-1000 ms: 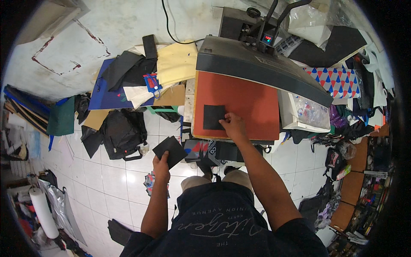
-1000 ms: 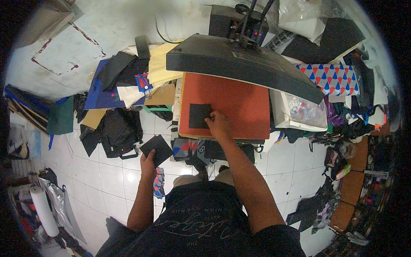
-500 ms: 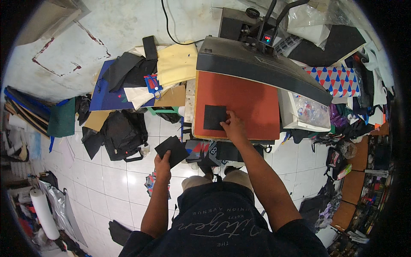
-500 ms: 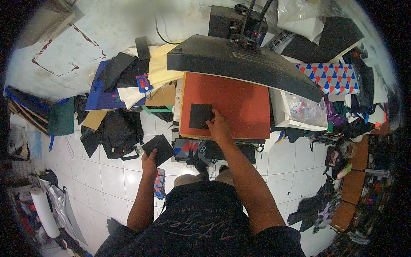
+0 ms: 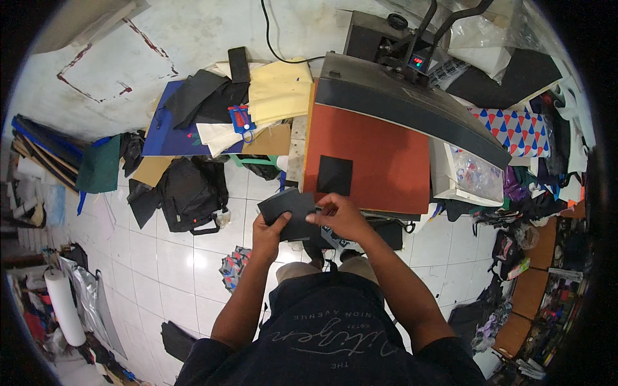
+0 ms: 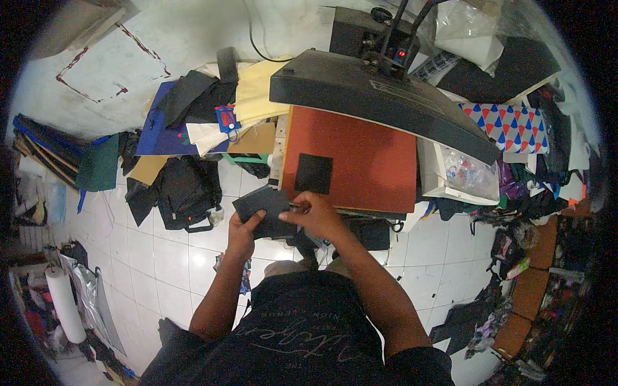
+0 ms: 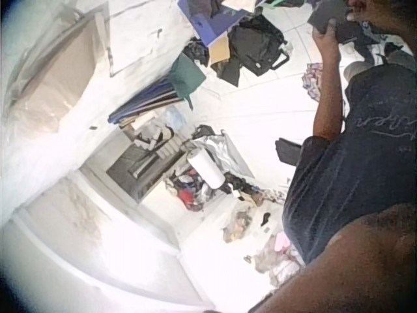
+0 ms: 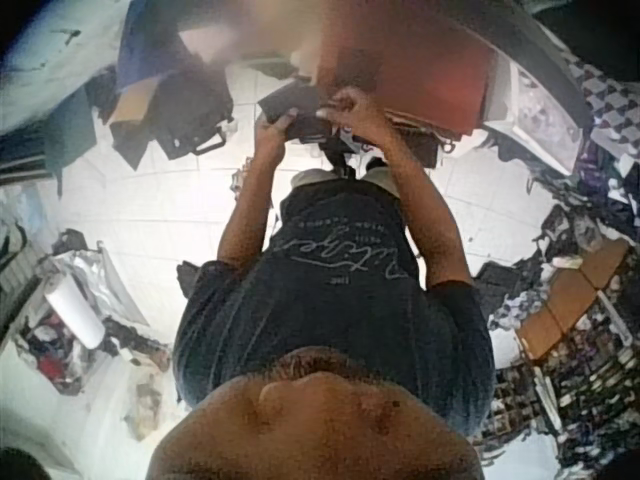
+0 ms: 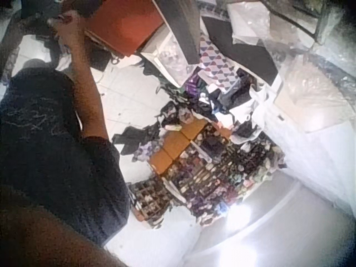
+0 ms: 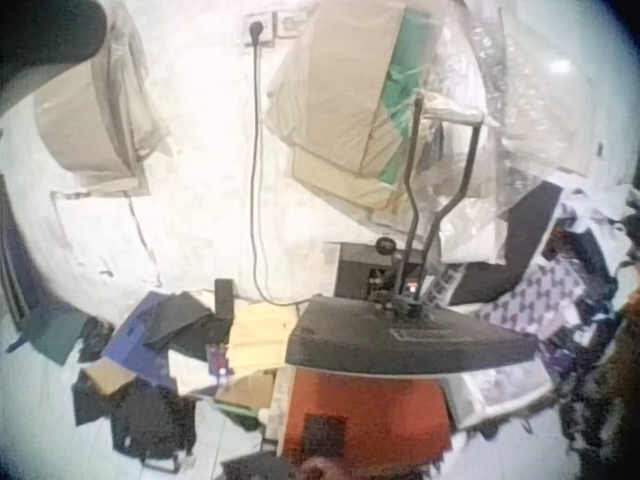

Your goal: The person places small patterned patches onto a red heat press platen and then covers them with black rectangular fabric pieces. They arrange the items in a grid pattern on the machine's surface.

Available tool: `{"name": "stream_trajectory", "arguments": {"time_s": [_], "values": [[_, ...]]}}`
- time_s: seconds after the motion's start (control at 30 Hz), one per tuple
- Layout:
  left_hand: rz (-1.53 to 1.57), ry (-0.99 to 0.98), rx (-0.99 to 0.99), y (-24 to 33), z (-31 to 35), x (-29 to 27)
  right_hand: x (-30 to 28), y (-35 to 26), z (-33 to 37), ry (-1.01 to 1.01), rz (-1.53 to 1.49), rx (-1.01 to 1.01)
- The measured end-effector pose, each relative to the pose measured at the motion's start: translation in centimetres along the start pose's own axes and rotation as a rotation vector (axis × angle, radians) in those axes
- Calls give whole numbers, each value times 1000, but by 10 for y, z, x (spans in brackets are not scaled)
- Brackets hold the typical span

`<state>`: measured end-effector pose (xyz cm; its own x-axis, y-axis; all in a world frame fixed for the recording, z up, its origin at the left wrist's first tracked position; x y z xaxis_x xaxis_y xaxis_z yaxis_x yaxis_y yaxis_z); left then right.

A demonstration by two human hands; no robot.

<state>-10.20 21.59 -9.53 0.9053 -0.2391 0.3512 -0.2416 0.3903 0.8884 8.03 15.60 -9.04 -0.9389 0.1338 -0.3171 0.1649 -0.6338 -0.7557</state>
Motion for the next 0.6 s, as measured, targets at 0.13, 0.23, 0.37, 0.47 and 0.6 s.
{"name": "stream_trajectory", "arguments": {"time_s": [0.13,0.23,0.37,0.47,0.6], "values": [[-44,-11,22,-1,0,7,9,5,9,-125,-66,105],[-21,16,-10,-6,2,8,3,14,9,-133,-103,68],[-20,55,34,-18,-2,-15,-35,33,3,23,-196,81],[-94,135,46,-18,-4,-36,-99,75,-12,306,-279,92],[-118,150,70,-24,-3,-58,-160,103,-26,408,109,123]]}}
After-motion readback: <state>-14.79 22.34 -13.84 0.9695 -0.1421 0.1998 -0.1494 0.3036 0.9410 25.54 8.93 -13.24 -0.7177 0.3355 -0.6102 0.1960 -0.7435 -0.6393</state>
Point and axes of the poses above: each hand's wrist, its own z-axis away from the middle knuckle, its own x-axis out of the palm, y = z × x, the point moved 8 cm from there along -z, towards the middle knuckle, and after that the axes turned 11 degrees about x, right-handed, at the moved point
